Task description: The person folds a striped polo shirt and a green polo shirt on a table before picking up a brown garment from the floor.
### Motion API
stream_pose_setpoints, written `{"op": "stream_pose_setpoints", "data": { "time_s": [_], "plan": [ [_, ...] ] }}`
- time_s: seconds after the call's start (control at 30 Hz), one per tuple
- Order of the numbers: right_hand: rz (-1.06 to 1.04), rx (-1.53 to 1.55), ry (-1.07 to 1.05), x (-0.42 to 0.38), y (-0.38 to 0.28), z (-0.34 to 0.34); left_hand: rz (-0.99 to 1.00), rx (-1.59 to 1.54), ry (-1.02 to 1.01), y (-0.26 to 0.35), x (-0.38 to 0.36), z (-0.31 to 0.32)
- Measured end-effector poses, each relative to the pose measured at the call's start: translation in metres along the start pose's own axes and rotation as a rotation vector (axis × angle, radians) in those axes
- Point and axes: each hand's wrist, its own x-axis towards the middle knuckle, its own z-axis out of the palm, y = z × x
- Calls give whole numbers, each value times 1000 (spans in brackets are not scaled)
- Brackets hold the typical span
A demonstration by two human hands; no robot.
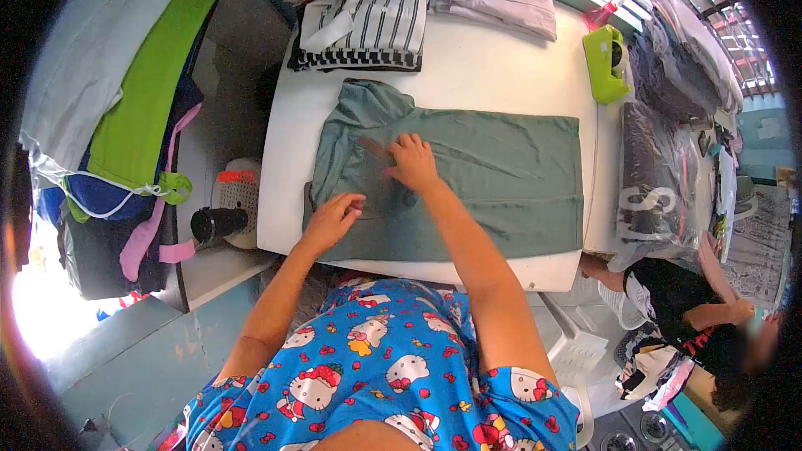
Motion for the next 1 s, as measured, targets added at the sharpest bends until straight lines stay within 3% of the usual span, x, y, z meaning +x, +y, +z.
{"op": "stream_pose_setpoints", "data": {
  "time_s": [0.13,0.23,0.33,0.37,0.4,0.47,0.63,0.7,0.83,0.9,1.0],
  "plan": [
    [-209,-34,54,8,5,3,-363,-645,-297,-26,7,10],
    [-319,62,-30,-7,-14,-15,-494,-1023,-277,-42,13,7],
    [-636,-76,-45,-41,-34,-30,-529,-1183,-278,-52,18,4],
    [-620,-13,-122,-59,-42,-36,-564,-1235,-257,-48,15,4],
    [-604,52,-197,-77,-51,-42,-614,-1192,-65,-29,11,3],
    [-532,177,-286,-103,-52,-47,-560,-1260,-113,-53,15,12],
    [-149,168,-90,-118,30,-64,-419,-1087,-97,-63,8,19],
    [47,354,13,-121,61,-85,-505,-864,-54,-65,4,12],
    [148,330,275,-125,143,-107,-494,-506,46,-53,-5,-28],
    [310,242,237,-125,171,-128,-413,-413,175,-46,0,-48],
    [313,-115,318,-118,208,-144,-368,-477,275,-44,25,-74]
  ]
}}
